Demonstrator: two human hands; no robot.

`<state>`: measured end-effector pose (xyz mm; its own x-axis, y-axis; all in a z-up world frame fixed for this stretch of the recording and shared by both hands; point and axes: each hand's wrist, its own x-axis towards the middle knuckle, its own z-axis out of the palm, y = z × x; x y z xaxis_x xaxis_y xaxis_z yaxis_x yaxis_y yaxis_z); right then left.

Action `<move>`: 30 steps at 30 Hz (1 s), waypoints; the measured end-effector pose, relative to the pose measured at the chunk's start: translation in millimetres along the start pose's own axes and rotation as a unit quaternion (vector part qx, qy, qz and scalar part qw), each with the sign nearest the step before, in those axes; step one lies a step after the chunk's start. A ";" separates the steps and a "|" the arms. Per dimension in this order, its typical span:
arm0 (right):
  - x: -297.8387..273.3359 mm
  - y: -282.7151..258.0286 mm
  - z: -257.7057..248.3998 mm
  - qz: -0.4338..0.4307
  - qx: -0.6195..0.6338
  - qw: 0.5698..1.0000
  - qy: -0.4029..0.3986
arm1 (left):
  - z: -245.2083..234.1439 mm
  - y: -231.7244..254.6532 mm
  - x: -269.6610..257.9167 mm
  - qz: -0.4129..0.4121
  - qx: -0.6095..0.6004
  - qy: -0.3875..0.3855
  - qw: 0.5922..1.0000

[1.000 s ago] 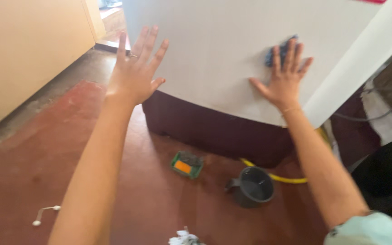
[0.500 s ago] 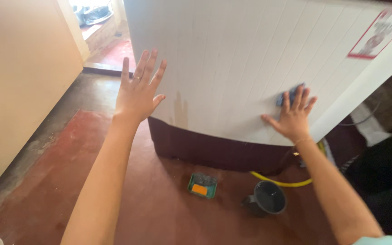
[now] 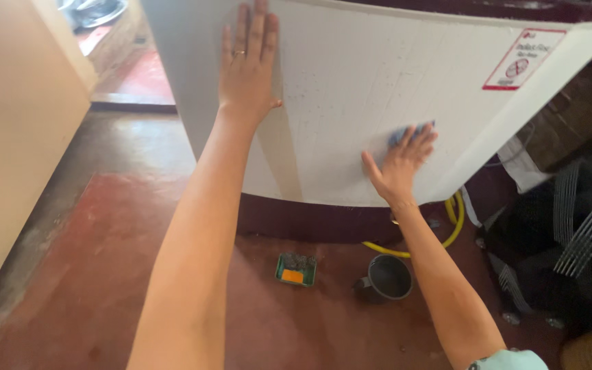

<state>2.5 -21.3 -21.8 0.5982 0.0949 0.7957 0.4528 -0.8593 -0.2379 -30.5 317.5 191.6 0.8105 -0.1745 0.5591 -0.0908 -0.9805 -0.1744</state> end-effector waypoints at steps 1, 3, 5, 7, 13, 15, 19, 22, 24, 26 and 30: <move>22.5 -18.9 -2.7 0.000 0.004 1.000 0.029 | 6.6 -2.3 -2.6 -0.004 -0.014 0.025 1.000; 79.0 -54.1 -13.1 -0.038 -0.036 0.997 0.051 | 22.3 -6.7 -3.0 -0.007 -0.029 0.059 0.998; 129.4 -90.6 -27.1 -0.053 -0.108 0.993 -0.022 | 37.9 -10.1 0.7 -0.001 -0.029 0.074 0.997; 158.1 -130.1 -36.1 -0.031 -0.143 0.984 -0.101 | 49.3 -9.3 4.2 -0.004 -0.006 0.112 0.994; 168.0 -194.5 -58.5 -0.056 -0.145 0.983 -0.098 | 59.0 14.7 -34.1 -0.037 0.020 0.121 0.992; 167.5 -207.0 -58.1 -0.083 -0.128 0.981 -0.123 | 50.7 19.2 -44.2 -0.051 -0.062 0.030 0.996; 166.4 -232.1 -45.5 -0.100 -0.116 0.982 -0.107 | 29.7 24.2 -53.2 -0.051 -0.058 -0.028 0.997; 165.9 -246.6 -40.9 -0.098 -0.119 0.984 -0.094 | 19.2 18.8 -65.7 -0.034 -0.002 -0.072 0.997; 164.7 -250.1 -40.1 -0.097 -0.118 0.983 -0.101 | 18.3 14.7 -80.1 -0.031 -0.006 -0.115 0.993; 161.1 -247.9 -41.4 -0.112 -0.121 0.979 -0.116 | 19.6 15.4 -99.9 -0.029 -0.021 -0.133 0.990; 159.2 -245.2 -34.0 -0.130 -0.121 0.976 -0.129 | 24.0 17.2 -130.4 -0.023 -0.053 -0.105 0.993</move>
<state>-35.8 187.4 182.1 0.6451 0.4216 0.6373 0.4599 -0.8802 0.1169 -123.9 325.6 96.2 0.9171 -0.1170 0.3811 -0.1021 -0.9930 -0.0592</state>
